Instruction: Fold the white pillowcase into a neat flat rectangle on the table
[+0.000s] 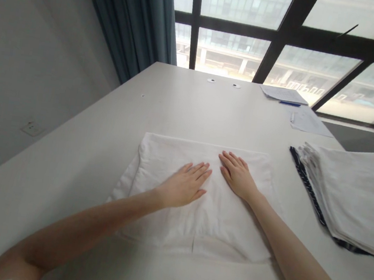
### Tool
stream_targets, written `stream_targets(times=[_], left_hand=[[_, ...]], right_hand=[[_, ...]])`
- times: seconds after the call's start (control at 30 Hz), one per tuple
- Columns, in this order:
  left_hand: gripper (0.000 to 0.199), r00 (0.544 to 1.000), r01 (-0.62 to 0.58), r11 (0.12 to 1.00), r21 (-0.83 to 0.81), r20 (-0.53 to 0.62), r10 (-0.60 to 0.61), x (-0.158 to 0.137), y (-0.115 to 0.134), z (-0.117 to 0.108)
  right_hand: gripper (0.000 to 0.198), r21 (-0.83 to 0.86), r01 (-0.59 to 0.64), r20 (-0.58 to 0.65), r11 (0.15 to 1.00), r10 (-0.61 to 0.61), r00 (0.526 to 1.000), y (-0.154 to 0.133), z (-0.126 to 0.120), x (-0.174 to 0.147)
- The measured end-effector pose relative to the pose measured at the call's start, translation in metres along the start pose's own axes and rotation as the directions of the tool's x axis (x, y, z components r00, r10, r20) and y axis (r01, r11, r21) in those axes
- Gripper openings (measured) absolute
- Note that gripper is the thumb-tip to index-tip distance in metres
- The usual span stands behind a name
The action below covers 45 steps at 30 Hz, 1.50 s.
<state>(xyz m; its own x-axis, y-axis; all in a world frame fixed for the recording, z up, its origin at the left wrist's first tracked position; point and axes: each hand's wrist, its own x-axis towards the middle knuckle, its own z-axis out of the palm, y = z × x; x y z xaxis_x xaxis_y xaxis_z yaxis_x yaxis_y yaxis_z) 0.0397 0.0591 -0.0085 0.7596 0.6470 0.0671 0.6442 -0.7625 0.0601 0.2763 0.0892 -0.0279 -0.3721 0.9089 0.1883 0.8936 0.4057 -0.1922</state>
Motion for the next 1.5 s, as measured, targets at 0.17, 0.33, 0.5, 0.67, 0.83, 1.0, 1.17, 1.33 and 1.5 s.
stream_targets(times=[0.17, 0.33, 0.5, 0.67, 0.83, 1.0, 1.17, 1.33, 1.5], left_hand=[[0.063, 0.994, 0.103, 0.995, 0.002, -0.022, -0.103, 0.041, -0.012, 0.013], [0.07, 0.989, 0.142, 0.99, -0.005, -0.03, -0.142, 0.052, -0.025, 0.017], [0.06, 0.969, 0.247, 0.969, 0.015, -0.027, -0.247, 0.046, -0.047, 0.016], [0.058, 0.949, 0.313, 0.949, 0.036, 0.013, -0.314, 0.029, -0.078, 0.014], [0.058, 0.916, 0.401, 0.915, 0.037, 0.006, -0.401, 0.001, -0.109, 0.013], [0.055, 0.829, 0.553, 0.833, 0.017, -0.112, -0.548, -0.021, -0.134, 0.014], [0.048, 0.698, 0.654, 0.75, -0.097, -0.307, -0.648, -0.034, -0.15, 0.009], [0.043, 0.553, 0.728, 0.655, -0.201, -0.393, -0.735, -0.04, -0.162, 0.002], [0.043, 0.5, 0.699, 0.603, -0.385, -0.339, -0.797, -0.039, -0.17, -0.002]], right_hand=[[0.049, -0.004, -0.005, 0.013, 1.0, 0.005, 1.0, 0.0, -0.002, 0.0], [0.049, -0.015, -0.015, 0.027, 1.0, 0.016, 1.0, 0.0, -0.002, 0.0], [0.05, -0.001, -0.007, 0.03, 1.0, 0.007, 1.0, 0.002, -0.002, -0.001], [0.05, 0.012, -0.005, 0.034, 1.0, 0.005, 0.999, 0.004, -0.002, -0.002], [0.049, 0.055, 0.008, 0.02, 0.998, -0.009, 1.0, 0.007, -0.002, -0.003], [0.041, 0.263, -0.042, -0.11, 0.964, 0.073, 0.991, 0.016, -0.006, -0.002], [0.034, 0.395, -0.187, -0.331, 0.9, 0.329, 0.884, 0.048, -0.027, -0.003], [0.038, 0.423, -0.418, -0.391, 0.804, 0.578, 0.716, 0.101, -0.037, -0.014], [0.039, 0.443, -0.554, -0.295, 0.705, 0.698, 0.652, 0.132, -0.027, -0.024]])
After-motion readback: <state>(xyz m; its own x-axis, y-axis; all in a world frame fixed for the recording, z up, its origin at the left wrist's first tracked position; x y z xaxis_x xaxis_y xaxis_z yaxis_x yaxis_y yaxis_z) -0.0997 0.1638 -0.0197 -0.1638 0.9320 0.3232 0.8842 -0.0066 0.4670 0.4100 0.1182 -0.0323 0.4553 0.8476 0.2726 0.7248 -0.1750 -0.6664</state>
